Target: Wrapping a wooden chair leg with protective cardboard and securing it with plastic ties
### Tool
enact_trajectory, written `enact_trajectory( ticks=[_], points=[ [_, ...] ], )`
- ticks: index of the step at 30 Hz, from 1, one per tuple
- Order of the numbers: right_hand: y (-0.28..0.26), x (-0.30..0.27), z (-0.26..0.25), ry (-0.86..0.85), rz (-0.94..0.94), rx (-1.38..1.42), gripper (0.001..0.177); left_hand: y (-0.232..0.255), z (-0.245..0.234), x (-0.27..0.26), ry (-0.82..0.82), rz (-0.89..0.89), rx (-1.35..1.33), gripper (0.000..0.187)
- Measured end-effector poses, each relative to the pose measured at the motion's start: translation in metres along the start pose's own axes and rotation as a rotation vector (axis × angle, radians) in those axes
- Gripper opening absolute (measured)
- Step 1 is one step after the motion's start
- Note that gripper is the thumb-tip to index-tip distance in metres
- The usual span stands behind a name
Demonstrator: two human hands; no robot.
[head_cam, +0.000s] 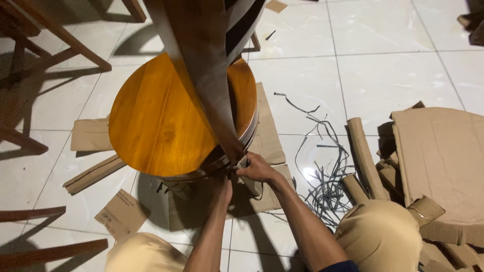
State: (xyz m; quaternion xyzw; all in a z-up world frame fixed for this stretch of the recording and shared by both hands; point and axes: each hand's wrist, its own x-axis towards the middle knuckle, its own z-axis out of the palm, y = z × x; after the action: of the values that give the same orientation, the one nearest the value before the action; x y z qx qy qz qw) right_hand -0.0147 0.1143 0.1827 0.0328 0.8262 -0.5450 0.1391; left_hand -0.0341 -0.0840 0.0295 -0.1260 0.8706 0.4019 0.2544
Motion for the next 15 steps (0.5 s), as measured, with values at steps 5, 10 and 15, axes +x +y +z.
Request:
enact_trajectory(
  ticks=[5,10,15],
  points=[
    [0.000,-0.001,0.000,0.007,0.013,0.037,0.044,-0.001,0.009,0.006,0.017,0.035,0.228,0.065],
    [0.005,-0.001,0.001,0.024,0.003,0.051,0.043,-0.017,0.013,0.022,0.008,-0.011,0.209,0.070],
    [0.001,-0.009,0.001,0.024,-0.020,0.103,0.038,-0.023,-0.001,0.018,0.038,0.420,0.399,0.046]
  ],
)
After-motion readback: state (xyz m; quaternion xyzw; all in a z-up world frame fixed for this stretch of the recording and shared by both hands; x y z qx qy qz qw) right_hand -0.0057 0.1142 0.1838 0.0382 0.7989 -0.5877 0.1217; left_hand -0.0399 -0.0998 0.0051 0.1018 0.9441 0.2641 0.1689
